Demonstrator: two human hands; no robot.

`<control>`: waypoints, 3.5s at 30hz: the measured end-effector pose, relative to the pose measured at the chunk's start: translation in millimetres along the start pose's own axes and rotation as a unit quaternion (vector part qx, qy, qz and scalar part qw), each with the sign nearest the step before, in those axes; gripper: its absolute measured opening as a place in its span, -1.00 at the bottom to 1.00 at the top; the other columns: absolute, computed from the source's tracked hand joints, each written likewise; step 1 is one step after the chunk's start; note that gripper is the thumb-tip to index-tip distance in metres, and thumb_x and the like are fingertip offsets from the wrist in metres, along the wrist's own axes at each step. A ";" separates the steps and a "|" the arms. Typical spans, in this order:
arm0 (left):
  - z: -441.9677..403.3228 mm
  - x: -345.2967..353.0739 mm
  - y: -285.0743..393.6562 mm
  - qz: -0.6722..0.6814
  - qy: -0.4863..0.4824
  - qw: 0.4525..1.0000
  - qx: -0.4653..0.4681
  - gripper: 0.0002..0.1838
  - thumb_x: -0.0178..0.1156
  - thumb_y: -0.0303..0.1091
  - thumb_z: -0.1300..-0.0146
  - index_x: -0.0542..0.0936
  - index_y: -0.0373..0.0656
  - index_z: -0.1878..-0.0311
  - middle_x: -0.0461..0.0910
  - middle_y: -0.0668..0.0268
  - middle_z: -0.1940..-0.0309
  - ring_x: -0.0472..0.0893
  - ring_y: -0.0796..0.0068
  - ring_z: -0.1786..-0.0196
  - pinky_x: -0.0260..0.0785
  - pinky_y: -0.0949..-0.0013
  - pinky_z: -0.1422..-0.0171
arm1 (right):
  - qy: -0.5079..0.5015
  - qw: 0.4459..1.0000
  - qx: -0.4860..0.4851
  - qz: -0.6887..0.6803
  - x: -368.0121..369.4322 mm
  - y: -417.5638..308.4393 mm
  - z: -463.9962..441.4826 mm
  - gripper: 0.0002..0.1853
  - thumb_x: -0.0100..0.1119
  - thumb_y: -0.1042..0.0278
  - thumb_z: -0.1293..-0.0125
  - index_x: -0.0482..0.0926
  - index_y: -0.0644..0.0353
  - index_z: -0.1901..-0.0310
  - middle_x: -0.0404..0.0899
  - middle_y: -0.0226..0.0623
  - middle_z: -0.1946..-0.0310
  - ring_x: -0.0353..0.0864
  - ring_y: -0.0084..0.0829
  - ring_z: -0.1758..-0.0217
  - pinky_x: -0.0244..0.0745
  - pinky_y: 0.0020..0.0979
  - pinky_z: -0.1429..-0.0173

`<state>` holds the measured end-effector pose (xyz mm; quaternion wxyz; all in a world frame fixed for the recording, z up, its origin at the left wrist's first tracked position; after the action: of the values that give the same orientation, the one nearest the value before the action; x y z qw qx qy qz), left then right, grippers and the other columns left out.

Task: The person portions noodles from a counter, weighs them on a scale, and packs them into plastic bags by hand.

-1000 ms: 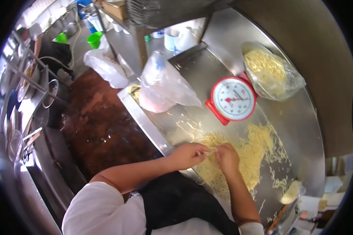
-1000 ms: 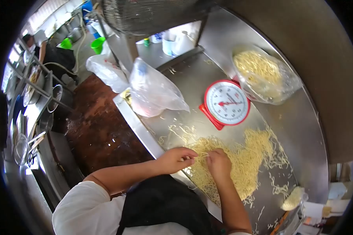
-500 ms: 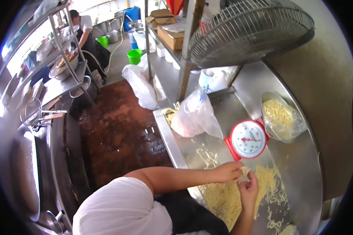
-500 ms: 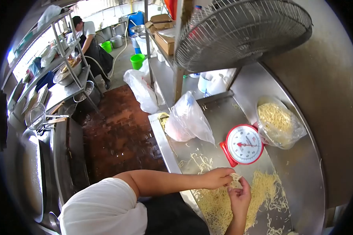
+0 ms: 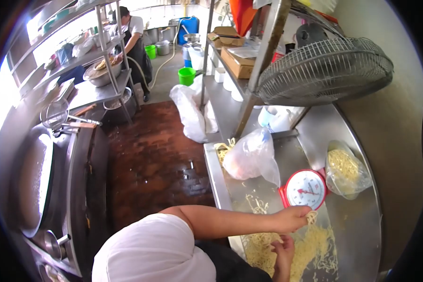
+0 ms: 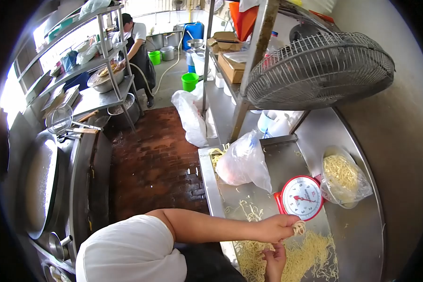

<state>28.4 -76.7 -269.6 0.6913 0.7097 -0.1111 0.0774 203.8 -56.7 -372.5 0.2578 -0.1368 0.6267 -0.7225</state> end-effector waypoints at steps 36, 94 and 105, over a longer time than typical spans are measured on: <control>16.8 16.6 -34.4 -0.293 -0.169 0.941 -0.016 -0.87 0.15 -0.36 -0.24 0.52 -0.20 0.22 0.56 0.27 0.30 0.55 0.36 0.21 0.40 0.29 0.10 | -0.093 0.897 0.197 -0.384 6.0 -6.1 12.9 -0.52 -0.16 0.01 -0.46 0.37 0.21 -0.19 0.53 -0.18 -0.05 0.60 -0.30 -0.01 0.53 -0.28 -0.03; -45.6 12.3 17.9 -0.634 -0.070 0.764 0.093 -0.73 0.11 -0.22 -0.18 0.59 -0.11 0.10 0.64 0.07 0.35 0.65 0.07 0.24 0.48 0.01 0.17 | 0.049 0.893 -0.139 -0.425 -183.4 -246.1 1.1 -0.74 -0.04 0.08 -0.45 0.54 -0.02 0.32 0.29 -0.61 0.70 0.19 -0.73 0.76 0.06 -0.66 0.75; -179.8 -34.9 104.4 -0.522 0.203 0.785 0.264 -0.81 0.14 -0.32 -0.17 0.60 -0.21 0.24 0.62 0.07 0.23 0.61 0.11 0.13 0.43 0.12 0.04 | 0.003 0.913 -0.282 -0.295 -92.8 -402.7 -98.6 -0.71 0.05 0.03 -0.31 0.50 0.06 0.41 0.29 -0.54 0.73 0.16 -0.62 0.77 0.02 -0.55 0.68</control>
<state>-25.0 102.6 -172.3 0.4181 0.7824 0.4438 -0.1269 148.6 108.9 14.8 -0.0185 -0.3802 0.7363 -0.5594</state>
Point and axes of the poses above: each hand's wrist, its own z-axis away from the middle knuckle, its own x-axis out of the palm, y = z × x, the point moved 2 cm from there along -z, towards the middle knuckle
